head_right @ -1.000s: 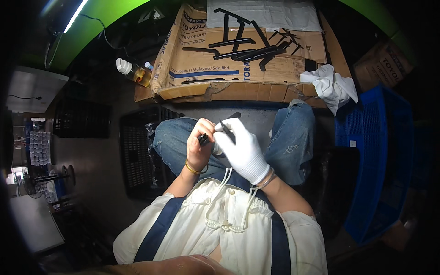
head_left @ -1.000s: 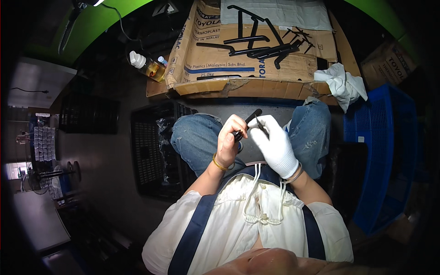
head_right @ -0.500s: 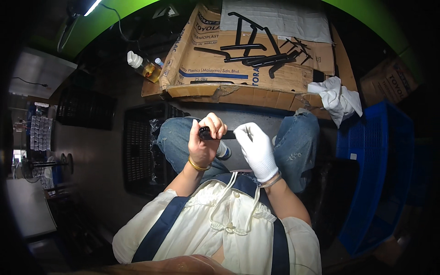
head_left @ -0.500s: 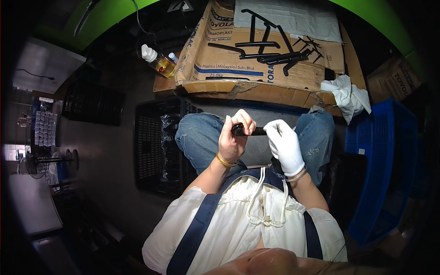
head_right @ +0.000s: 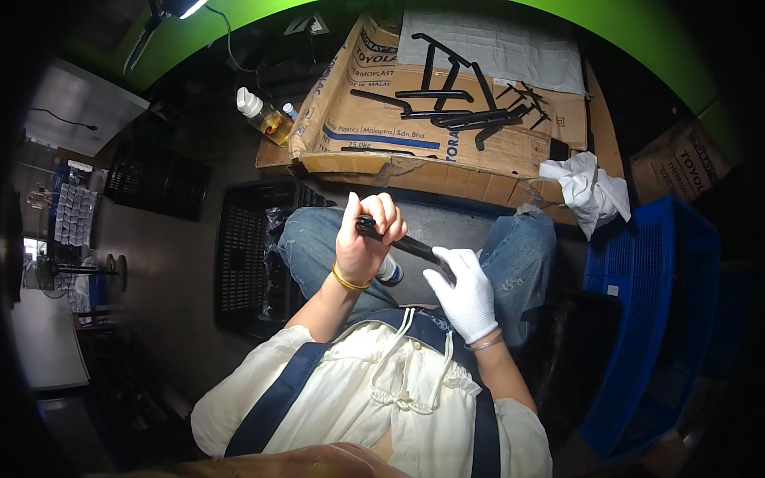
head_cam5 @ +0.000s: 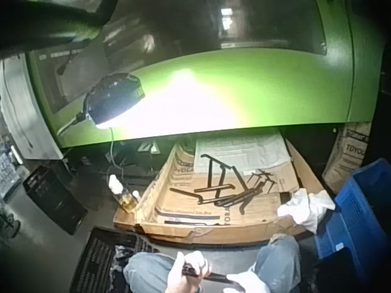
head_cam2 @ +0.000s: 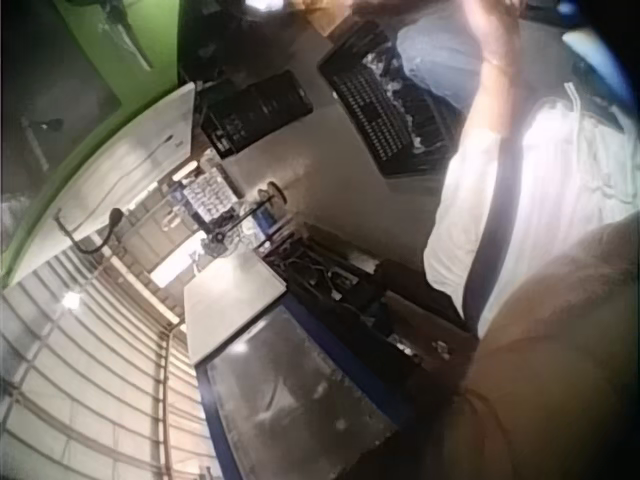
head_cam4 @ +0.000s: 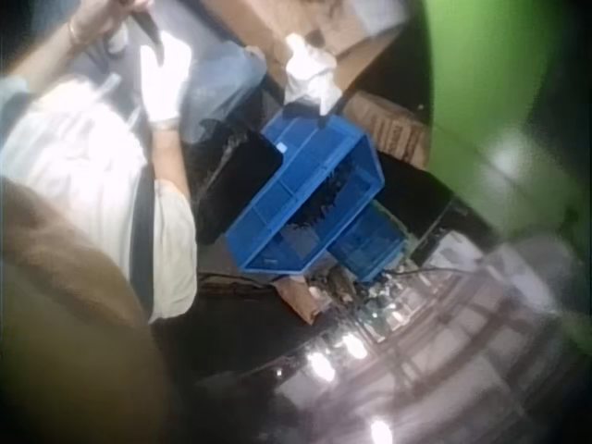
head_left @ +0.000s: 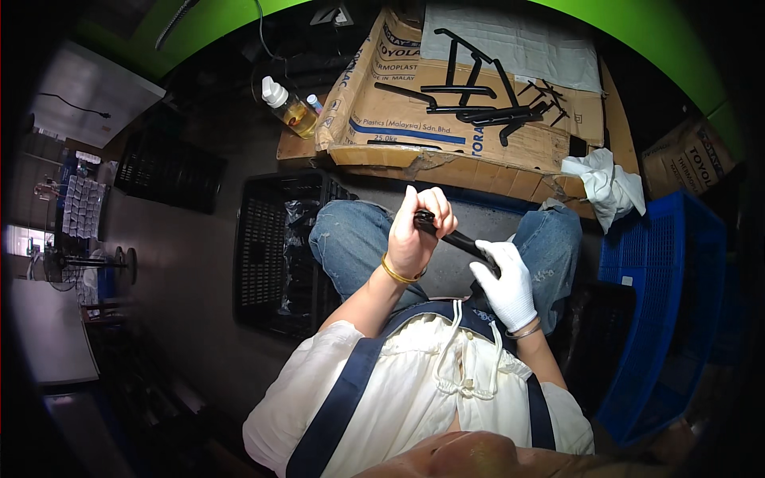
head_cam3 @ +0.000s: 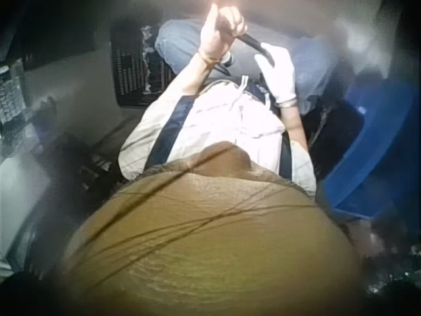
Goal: Checking and assembling small black metal parts in a factory environment.
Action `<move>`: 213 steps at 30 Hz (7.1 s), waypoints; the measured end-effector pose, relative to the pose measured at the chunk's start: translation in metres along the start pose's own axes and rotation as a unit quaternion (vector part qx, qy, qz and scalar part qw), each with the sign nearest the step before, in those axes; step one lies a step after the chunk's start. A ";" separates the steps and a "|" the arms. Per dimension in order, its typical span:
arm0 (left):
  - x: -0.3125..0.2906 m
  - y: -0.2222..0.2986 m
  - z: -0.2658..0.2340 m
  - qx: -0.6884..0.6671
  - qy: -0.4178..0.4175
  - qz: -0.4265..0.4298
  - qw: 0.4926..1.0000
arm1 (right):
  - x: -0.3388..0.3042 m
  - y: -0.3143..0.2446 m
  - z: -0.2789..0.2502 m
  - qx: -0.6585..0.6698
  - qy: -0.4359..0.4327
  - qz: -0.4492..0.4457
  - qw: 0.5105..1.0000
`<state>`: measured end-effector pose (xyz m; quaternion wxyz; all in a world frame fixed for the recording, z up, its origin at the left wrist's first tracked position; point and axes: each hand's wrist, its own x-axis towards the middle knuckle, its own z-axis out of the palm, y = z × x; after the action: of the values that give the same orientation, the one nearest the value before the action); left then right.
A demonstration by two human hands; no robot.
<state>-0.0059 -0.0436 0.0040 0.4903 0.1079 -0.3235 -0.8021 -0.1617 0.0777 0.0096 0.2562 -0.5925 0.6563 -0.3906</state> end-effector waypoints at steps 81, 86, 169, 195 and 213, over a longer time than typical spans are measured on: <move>0.026 -0.004 0.000 -0.336 -0.129 -0.262 0.896 | -0.022 -0.018 0.000 0.063 -0.157 0.078 0.983; 0.032 -0.012 -0.002 -0.389 -0.146 -0.296 0.860 | -0.023 -0.015 -0.001 0.076 -0.153 0.072 0.983; -0.009 -0.191 0.047 0.281 0.026 -0.421 0.862 | -0.250 0.514 0.066 0.092 0.093 0.766 0.629; -0.018 -0.173 0.006 0.317 0.085 -0.334 0.884 | -0.220 0.529 0.060 0.152 0.145 0.719 0.662; -0.026 -0.171 -0.006 0.339 0.049 -0.296 0.892 | -0.294 0.476 0.072 0.084 0.120 0.770 0.621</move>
<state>-0.1122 0.0290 -0.1112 0.1794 0.3974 -0.5043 -0.7453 -0.3302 0.3465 -0.4564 0.4313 0.2058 0.8616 -0.1714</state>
